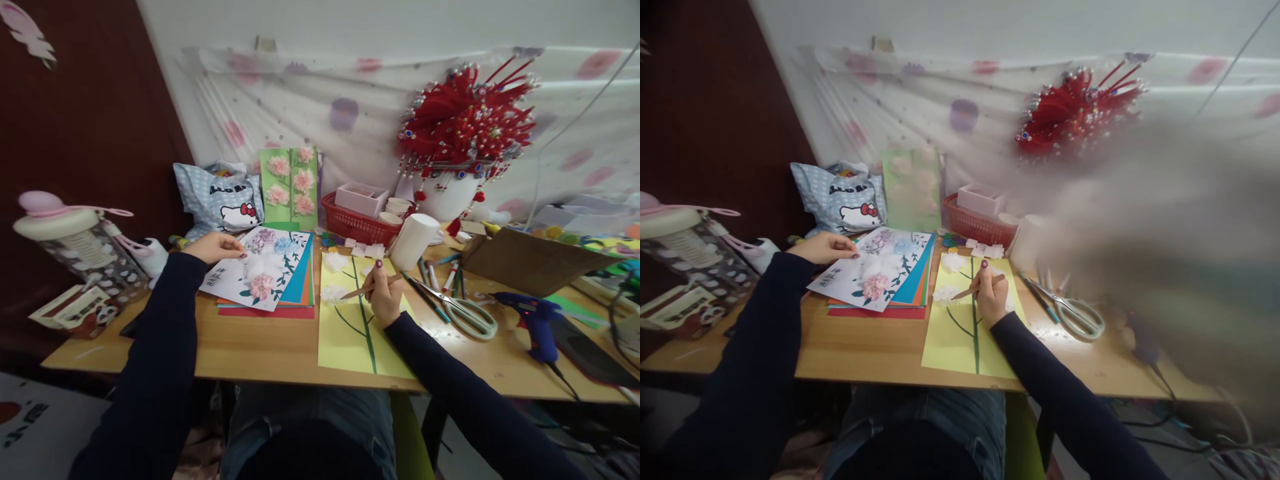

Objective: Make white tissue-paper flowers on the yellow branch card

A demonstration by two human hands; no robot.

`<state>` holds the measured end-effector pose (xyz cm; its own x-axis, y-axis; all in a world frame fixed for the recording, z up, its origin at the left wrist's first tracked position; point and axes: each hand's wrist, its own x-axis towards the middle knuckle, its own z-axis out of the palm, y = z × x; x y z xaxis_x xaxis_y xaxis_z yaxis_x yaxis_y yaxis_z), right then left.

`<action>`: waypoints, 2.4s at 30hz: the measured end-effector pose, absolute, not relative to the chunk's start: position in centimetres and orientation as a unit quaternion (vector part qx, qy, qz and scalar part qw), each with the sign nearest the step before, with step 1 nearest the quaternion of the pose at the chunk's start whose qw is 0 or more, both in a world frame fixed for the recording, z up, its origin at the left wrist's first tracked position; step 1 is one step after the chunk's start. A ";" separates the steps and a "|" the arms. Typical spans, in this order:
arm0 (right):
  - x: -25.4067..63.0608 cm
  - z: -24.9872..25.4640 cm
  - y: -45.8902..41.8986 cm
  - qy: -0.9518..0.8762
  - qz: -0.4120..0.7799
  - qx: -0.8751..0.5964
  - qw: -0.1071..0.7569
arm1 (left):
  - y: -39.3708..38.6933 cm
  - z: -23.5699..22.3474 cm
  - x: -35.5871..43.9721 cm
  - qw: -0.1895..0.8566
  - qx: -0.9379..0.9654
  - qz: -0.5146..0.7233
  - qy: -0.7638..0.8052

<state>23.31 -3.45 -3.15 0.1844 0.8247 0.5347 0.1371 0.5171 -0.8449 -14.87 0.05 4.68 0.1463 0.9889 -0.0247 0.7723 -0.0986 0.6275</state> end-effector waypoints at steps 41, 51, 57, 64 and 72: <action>22.9 -3.0 -5.8 -0.704 0.212 -0.384 0.558 | -0.8 0.6 3.7 0.198 0.893 0.104 0.392; 22.9 -3.5 -5.4 -0.801 0.089 -0.374 0.459 | -1.3 0.0 2.8 0.224 0.876 0.130 0.407; 22.8 -3.6 -5.5 -0.867 -0.031 -0.275 0.414 | -3.4 -1.9 2.5 0.202 0.877 0.113 0.422; 21.9 -3.0 -6.0 -0.893 -0.073 -0.202 0.396 | -3.3 -2.2 3.0 0.223 0.871 0.089 0.428; 21.9 -3.5 -4.6 -0.719 0.202 -0.430 0.507 | -3.4 -2.5 2.8 0.214 0.875 0.074 0.428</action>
